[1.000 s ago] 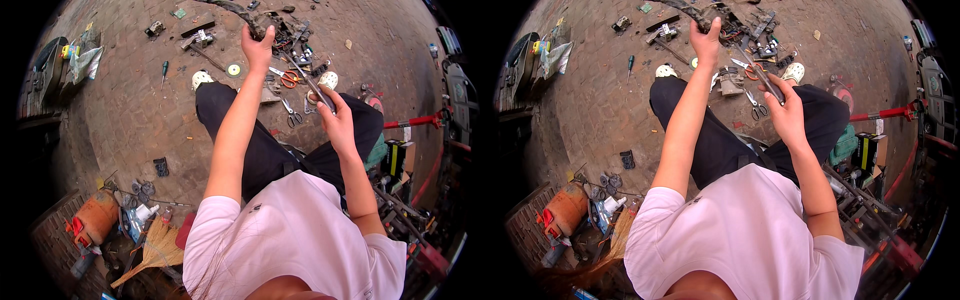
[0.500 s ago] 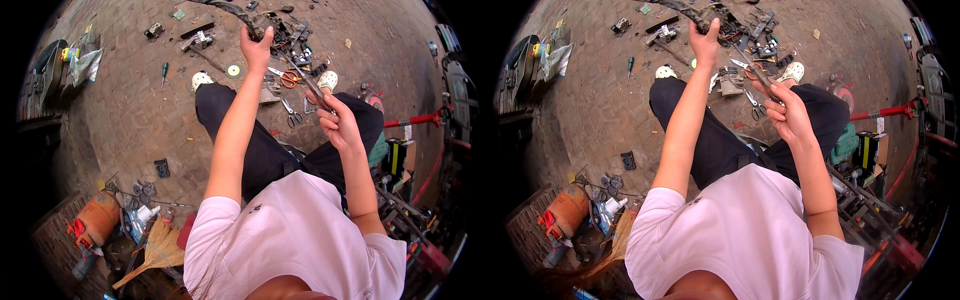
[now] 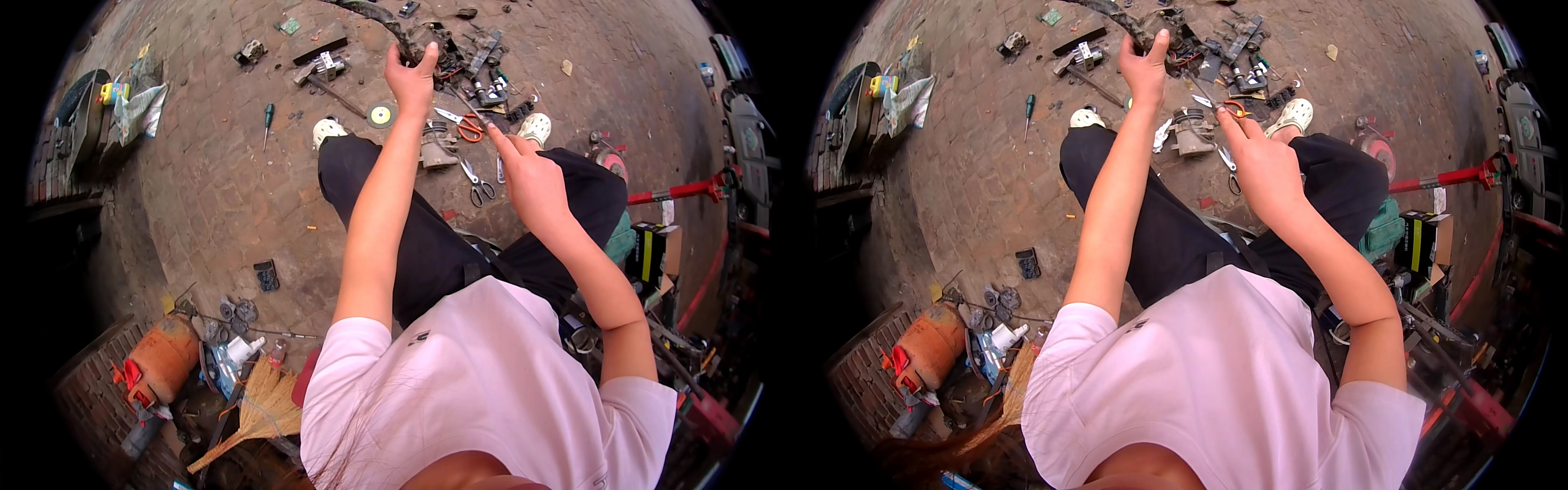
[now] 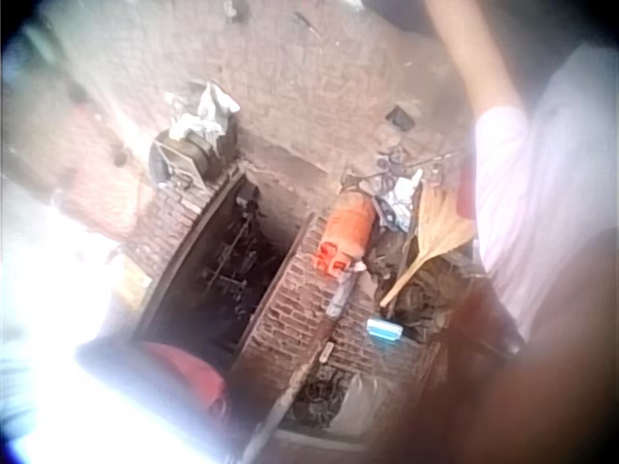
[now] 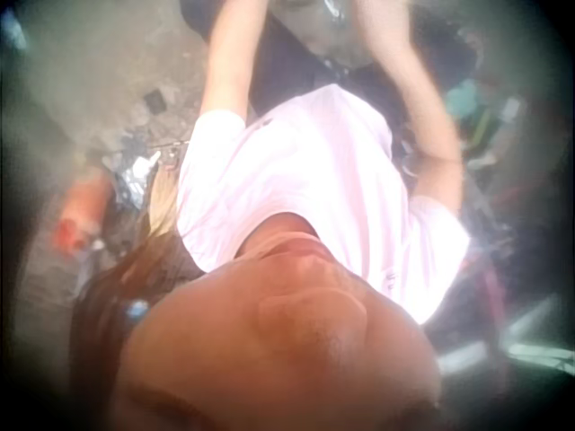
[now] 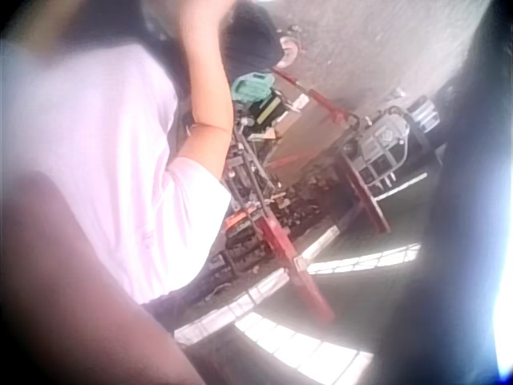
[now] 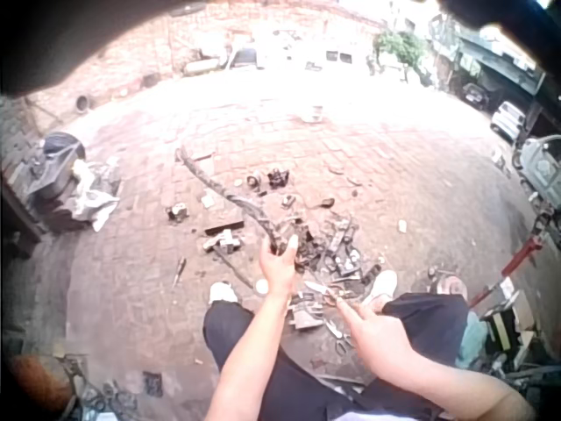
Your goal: The person sits on the floor and uses a screwdriver to pry and scrape a dirty mechanical component with attached cables. They repeatedly reposition the part and apply the tool to different areas, occasionally picking up small pieces from the floor.
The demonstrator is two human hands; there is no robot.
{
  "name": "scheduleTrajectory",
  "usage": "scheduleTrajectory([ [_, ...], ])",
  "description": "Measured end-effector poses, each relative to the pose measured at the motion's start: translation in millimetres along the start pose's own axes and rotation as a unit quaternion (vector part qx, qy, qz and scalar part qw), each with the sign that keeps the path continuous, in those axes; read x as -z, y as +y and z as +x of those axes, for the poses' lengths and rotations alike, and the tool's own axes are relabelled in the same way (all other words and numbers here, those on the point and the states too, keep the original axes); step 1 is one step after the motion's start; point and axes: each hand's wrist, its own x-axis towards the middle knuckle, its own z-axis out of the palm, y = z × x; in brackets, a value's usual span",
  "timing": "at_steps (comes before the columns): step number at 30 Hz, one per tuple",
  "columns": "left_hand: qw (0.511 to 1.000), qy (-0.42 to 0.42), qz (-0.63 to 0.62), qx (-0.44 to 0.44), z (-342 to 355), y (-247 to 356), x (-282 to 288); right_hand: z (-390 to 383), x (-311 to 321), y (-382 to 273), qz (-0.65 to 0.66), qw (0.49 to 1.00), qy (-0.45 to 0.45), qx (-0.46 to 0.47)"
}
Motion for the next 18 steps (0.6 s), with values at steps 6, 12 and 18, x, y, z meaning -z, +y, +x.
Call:
scheduleTrajectory([
  [6,0.998,0.040,-0.033,-0.023,0.5,-1.7,-0.2,11.0,19.1,-6.7,0.531,0.770,-0.068,-0.349],
  [12,0.999,0.050,-0.012,-0.014,0.9,-4.1,-2.4,17.7,17.9,19.7,0.305,0.927,-0.067,-0.208],
  [18,0.996,0.021,0.084,-0.012,-2.5,-9.2,1.0,26.4,10.3,-5.9,-0.156,0.988,0.015,0.015],
])
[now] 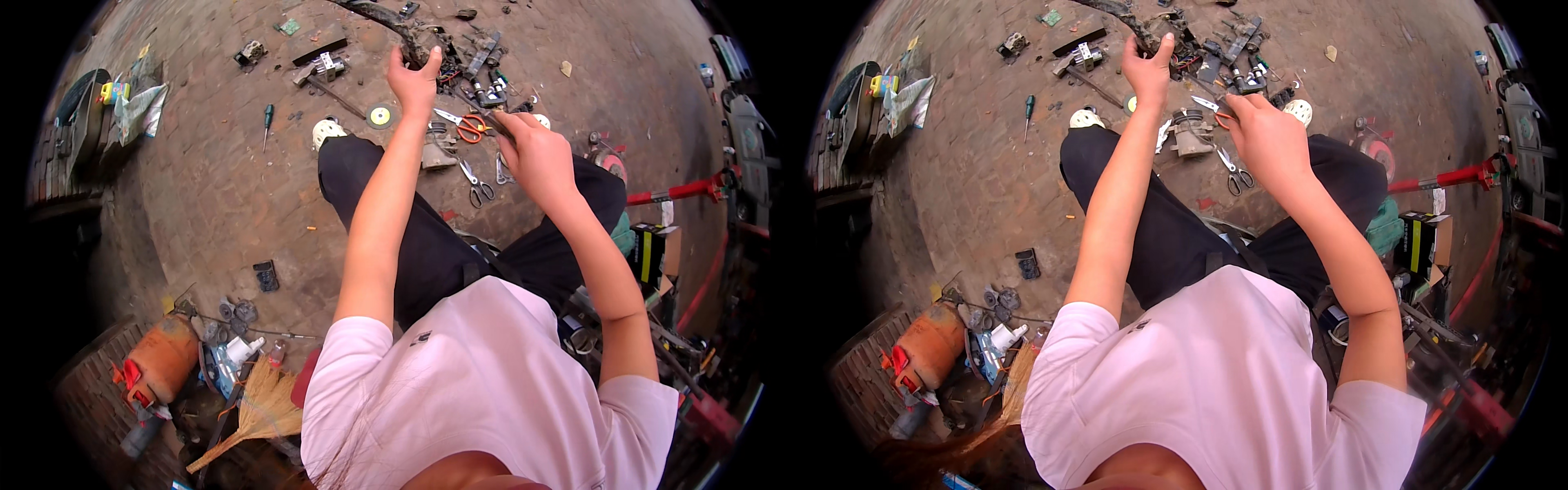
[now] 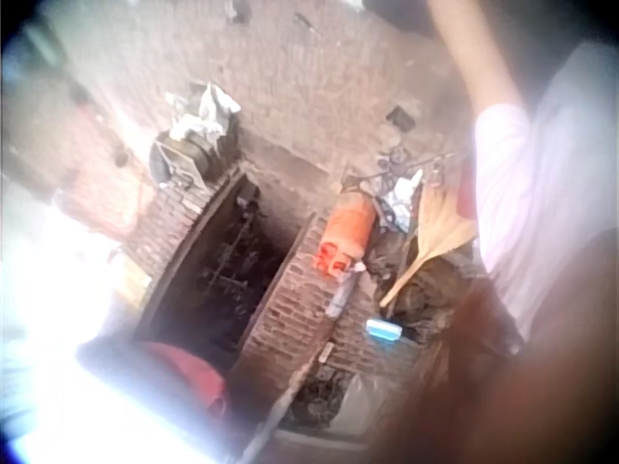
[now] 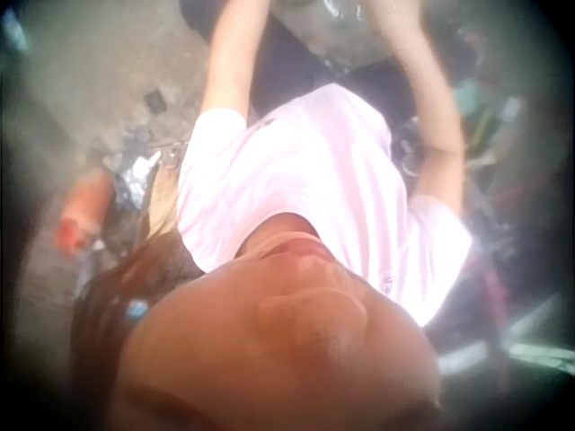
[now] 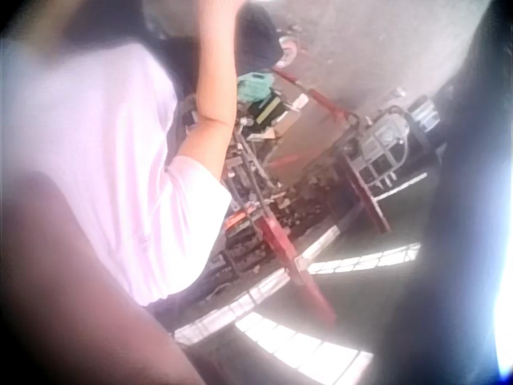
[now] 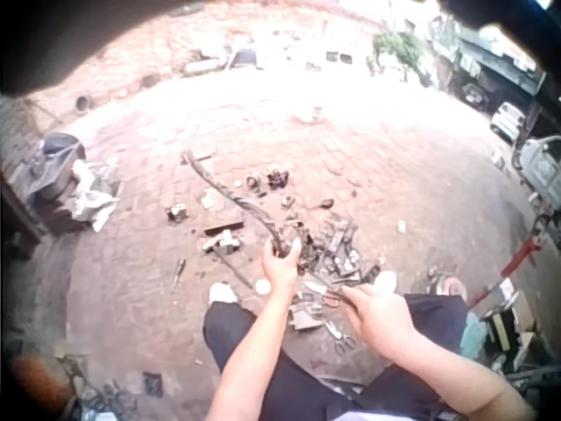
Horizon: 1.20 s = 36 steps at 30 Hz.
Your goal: The person sits on the floor and uses a screwdriver to pry and scrape a dirty mechanical component with attached cables. They repeatedly reposition the part and apply the tool to different areas, occasionally picking up small pieces from the floor.
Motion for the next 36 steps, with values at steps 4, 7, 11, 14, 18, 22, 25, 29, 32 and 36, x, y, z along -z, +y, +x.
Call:
scheduleTrajectory([
  [4,0.999,0.005,-0.019,-0.047,1.7,6.0,-3.7,-10.5,1.8,33.0,0.712,0.595,-0.067,-0.367],
  [7,0.998,0.005,-0.034,-0.047,2.6,4.2,-3.6,-15.0,-6.6,35.1,0.840,0.276,0.013,-0.467],
  [11,0.997,-0.015,-0.060,-0.038,-2.3,10.5,-8.9,-23.9,-13.3,28.0,0.896,0.131,0.007,-0.424],
  [14,0.997,-0.012,-0.070,-0.032,-2.4,12.1,-9.5,-23.3,-9.0,18.1,0.908,0.120,-0.002,-0.403],
  [18,0.997,-0.011,-0.071,-0.031,-1.3,10.8,-8.4,-21.9,-1.0,19.6,0.903,0.079,-0.004,-0.421],
  [22,0.998,-0.014,-0.050,-0.022,-2.5,7.5,-8.1,-13.7,-1.9,35.7,0.898,0.256,-0.089,-0.346],
  [25,0.999,-0.009,-0.002,-0.042,0.3,-3.1,-5.7,-5.9,8.8,15.8,0.576,0.762,-0.063,-0.288],
  [29,1.000,-0.019,0.000,-0.021,1.1,-7.0,-1.0,-8.6,9.7,15.3,0.151,0.988,0.002,-0.032],
  [32,0.999,-0.013,0.005,-0.028,1.1,-2.3,-0.4,-14.1,6.9,12.3,0.030,0.997,0.037,0.064],
  [36,0.999,-0.001,0.001,-0.033,5.0,-7.0,2.2,-23.0,-8.3,15.8,0.387,0.903,0.047,-0.178],
])
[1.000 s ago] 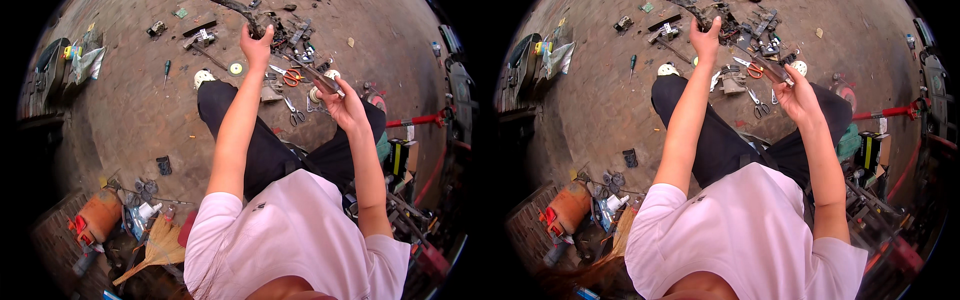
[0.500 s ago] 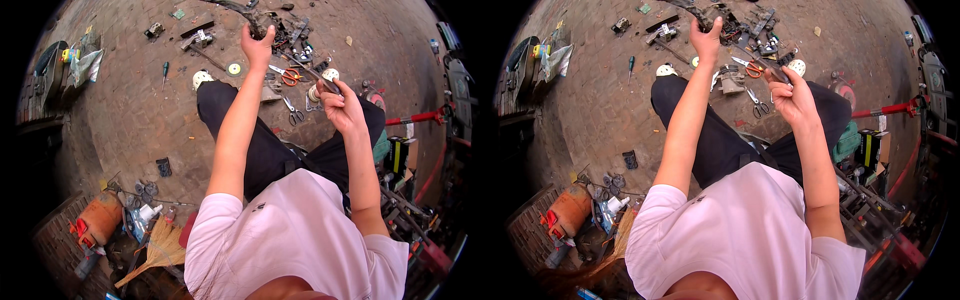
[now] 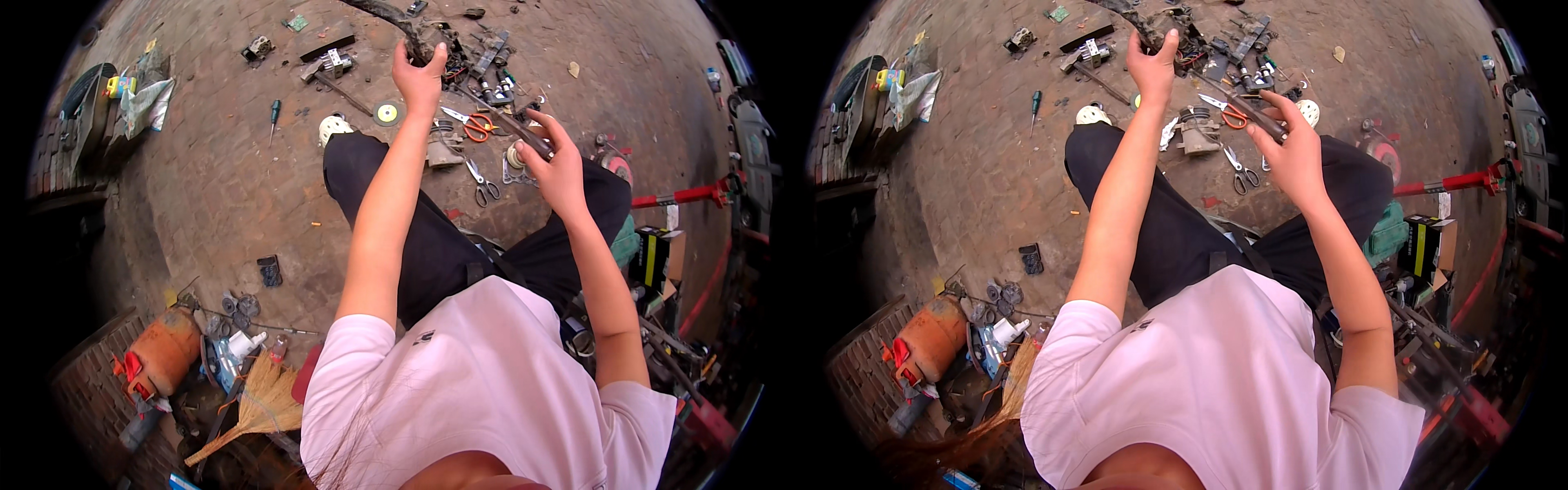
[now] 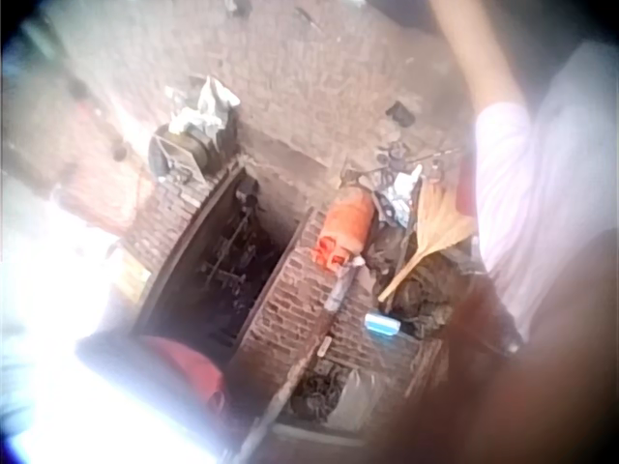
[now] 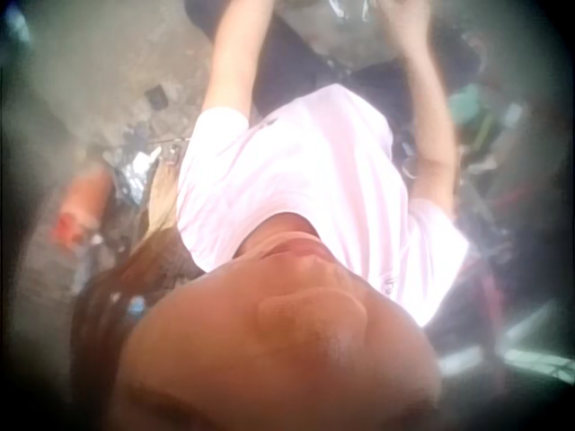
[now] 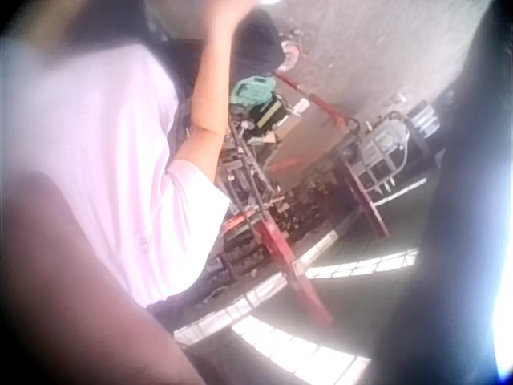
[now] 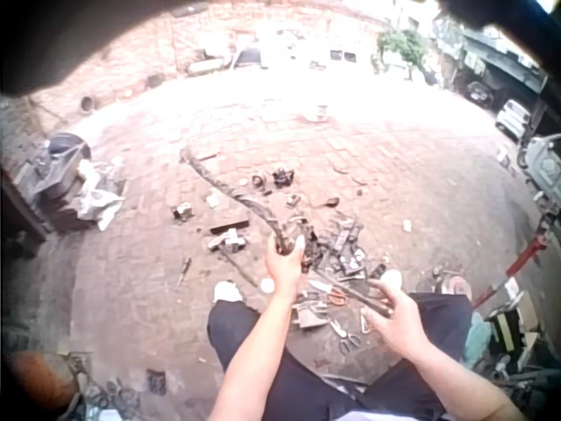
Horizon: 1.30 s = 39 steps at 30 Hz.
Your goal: The person sits on the floor and uses a screwdriver to pry and scrape a dirty mechanical component with attached cables. They repeatedly reposition the part and apply the tool to different areas, occasionally picking up small pieces from the floor.
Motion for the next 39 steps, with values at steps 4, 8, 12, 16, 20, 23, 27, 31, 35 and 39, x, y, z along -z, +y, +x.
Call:
scheduleTrajectory([
  [4,0.997,0.000,-0.076,0.023,-4.7,23.6,-6.3,16.5,21.4,33.5,0.635,0.657,-0.040,-0.404],
  [8,0.998,0.006,-0.064,0.001,-2.5,18.9,-5.4,6.1,16.0,22.4,0.474,0.809,-0.097,-0.333],
  [12,0.999,-0.003,-0.039,-0.008,-0.6,12.0,-2.2,2.6,5.8,7.8,-0.224,0.968,-0.028,0.108],
  [16,0.999,-0.007,-0.042,-0.005,-2.3,14.6,-4.2,2.7,3.5,-2.9,-0.256,0.952,-0.004,0.166],
  [20,0.996,0.007,-0.088,0.011,0.4,17.7,-3.9,6.7,11.2,12.4,0.254,0.923,-0.024,-0.287],
  [23,0.994,0.015,-0.110,0.013,1.8,14.2,-3.6,4.4,10.9,16.3,0.387,0.852,-0.052,-0.349],
  [27,0.992,0.018,-0.120,0.020,1.4,13.5,-2.9,7.9,13.0,24.4,0.390,0.847,-0.102,-0.348],
  [31,0.995,0.009,-0.099,0.007,2.2,18.2,-4.4,12.2,5.9,28.2,0.257,0.919,-0.083,-0.286],
  [35,0.998,-0.006,-0.066,-0.007,2.2,26.2,0.4,5.0,-5.4,4.3,-0.246,0.964,0.029,0.098],
  [39,0.996,-0.022,-0.091,0.007,0.6,32.0,0.2,0.5,-12.7,0.3,-0.390,0.897,0.055,0.201],
])
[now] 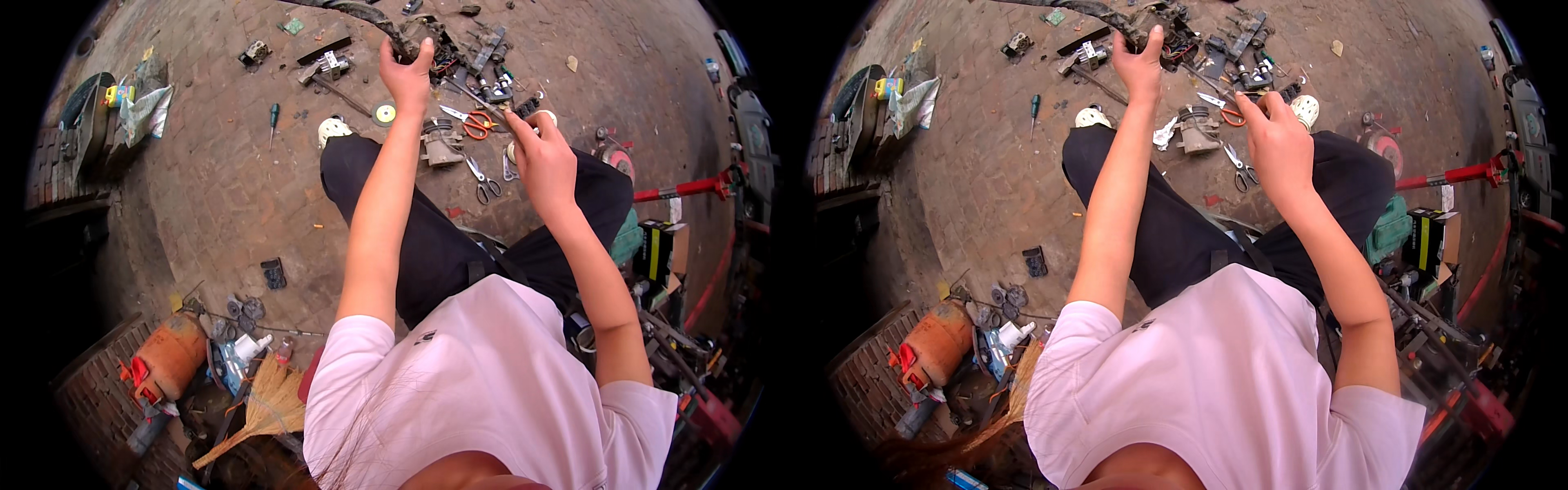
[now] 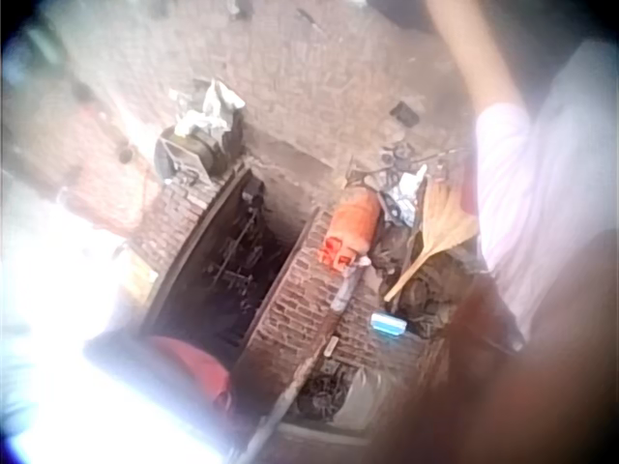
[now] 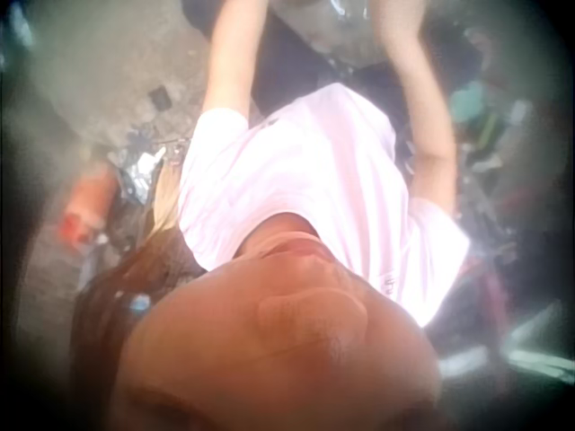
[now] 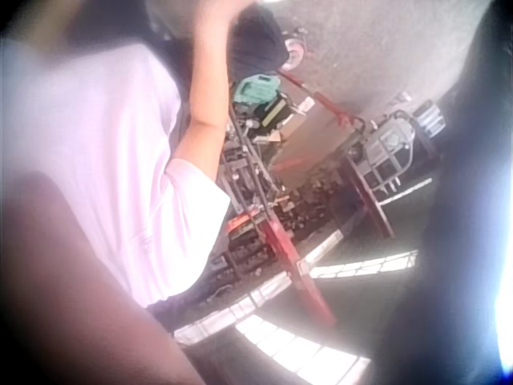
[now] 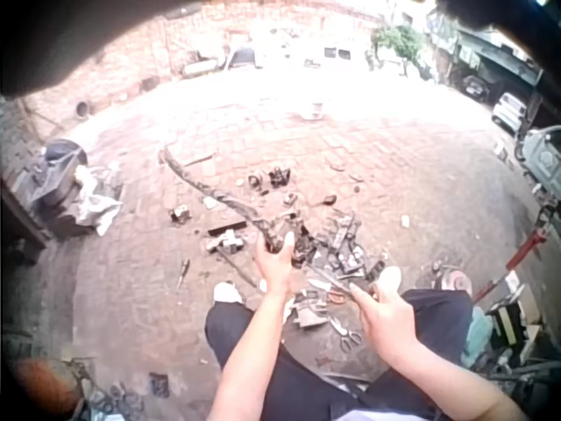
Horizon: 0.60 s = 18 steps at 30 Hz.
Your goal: The person sits on the floor and uses a screwdriver to pry and scrape a dirty mechanical component with attached cables. They repeatedly reposition the part and apply the tool to different areas, occasionally picking up small pieces from the floor.
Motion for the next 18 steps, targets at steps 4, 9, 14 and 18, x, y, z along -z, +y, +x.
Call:
scheduleTrajectory([
  [4,0.999,0.025,-0.031,-0.014,2.8,-2.9,0.2,-2.3,6.4,-2.8,0.128,0.987,-0.002,-0.092],
  [9,0.995,0.039,-0.092,0.015,3.1,0.6,-1.4,-7.3,2.7,6.7,0.191,0.973,-0.008,-0.131],
  [14,0.992,0.031,-0.123,0.021,5.3,-2.8,0.5,-15.4,4.8,2.6,0.344,0.905,-0.053,-0.246],
  [18,0.990,0.027,-0.132,0.036,5.4,-4.5,1.1,-13.9,4.7,-1.5,0.353,0.898,-0.075,-0.250],
])
